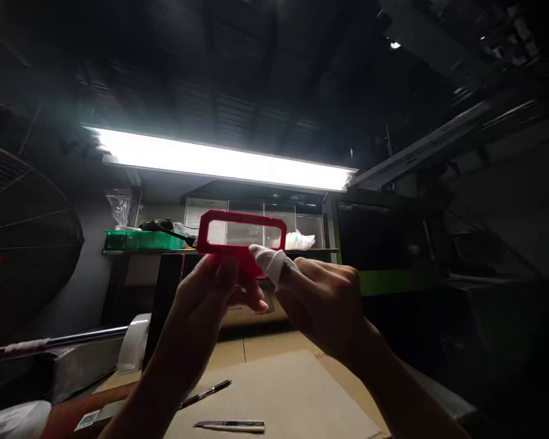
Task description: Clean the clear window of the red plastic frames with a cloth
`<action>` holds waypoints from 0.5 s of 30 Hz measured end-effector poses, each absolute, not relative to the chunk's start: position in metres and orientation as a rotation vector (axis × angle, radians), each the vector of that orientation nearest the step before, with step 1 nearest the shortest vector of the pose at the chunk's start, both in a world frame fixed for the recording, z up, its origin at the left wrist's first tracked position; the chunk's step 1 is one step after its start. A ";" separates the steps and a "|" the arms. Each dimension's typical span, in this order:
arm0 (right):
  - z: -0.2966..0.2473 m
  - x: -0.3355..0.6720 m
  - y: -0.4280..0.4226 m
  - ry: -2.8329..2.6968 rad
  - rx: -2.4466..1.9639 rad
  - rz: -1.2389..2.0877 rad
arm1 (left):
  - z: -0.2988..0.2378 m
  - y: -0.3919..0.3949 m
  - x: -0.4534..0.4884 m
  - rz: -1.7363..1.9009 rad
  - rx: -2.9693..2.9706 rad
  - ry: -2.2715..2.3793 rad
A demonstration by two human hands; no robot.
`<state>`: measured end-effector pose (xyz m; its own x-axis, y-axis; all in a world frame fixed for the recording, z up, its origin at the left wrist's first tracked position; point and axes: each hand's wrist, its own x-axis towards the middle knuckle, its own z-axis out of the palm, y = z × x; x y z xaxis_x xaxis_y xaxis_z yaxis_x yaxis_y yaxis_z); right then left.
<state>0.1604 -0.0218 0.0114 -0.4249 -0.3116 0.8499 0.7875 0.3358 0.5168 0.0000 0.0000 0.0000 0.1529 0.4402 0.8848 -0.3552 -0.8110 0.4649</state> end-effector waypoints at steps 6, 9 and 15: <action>0.006 0.169 -0.017 -1.622 -0.357 -1.205 | 0.005 -0.003 -0.001 1.736 1.810 0.080; 0.006 0.174 -0.016 -1.555 -0.372 -1.157 | 0.005 -0.005 -0.001 1.755 1.768 0.103; 0.014 0.174 -0.011 -1.446 -0.422 -1.313 | 0.004 -0.006 0.001 1.749 1.755 0.104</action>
<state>0.1736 -0.0113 0.0145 -0.3519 -0.3814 0.8548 0.8141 0.3260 0.4805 0.0009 -0.0056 0.0035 0.1067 0.4865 0.8671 -0.3802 -0.7859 0.4877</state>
